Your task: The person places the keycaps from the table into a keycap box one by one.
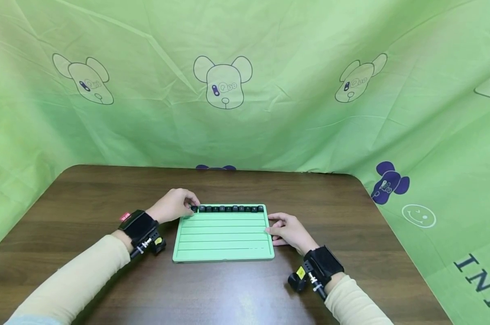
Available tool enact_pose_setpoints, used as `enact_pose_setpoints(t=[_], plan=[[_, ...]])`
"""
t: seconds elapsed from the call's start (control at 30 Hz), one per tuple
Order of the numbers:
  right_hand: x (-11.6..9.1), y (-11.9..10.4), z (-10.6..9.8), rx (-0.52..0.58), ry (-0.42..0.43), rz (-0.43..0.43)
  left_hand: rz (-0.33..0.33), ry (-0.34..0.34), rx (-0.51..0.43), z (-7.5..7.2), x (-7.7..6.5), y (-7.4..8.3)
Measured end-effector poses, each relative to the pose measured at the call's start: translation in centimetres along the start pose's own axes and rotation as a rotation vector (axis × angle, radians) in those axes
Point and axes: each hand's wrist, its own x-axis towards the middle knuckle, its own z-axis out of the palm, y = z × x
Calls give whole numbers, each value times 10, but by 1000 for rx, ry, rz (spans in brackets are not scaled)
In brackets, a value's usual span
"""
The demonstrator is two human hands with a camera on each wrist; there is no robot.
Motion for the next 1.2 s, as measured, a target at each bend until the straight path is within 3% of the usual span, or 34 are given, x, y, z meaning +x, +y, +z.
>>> enact_pose_setpoints(t=[0.3, 0.93, 1.2], plan=[[2, 2, -1, 0, 5, 8, -6, 2, -9, -2, 0, -5], [4, 2, -2, -2, 4, -4, 33, 5, 55, -1, 0, -3], [4, 3, -2, -1, 6, 0, 20, -2, 95, 2, 1, -3]])
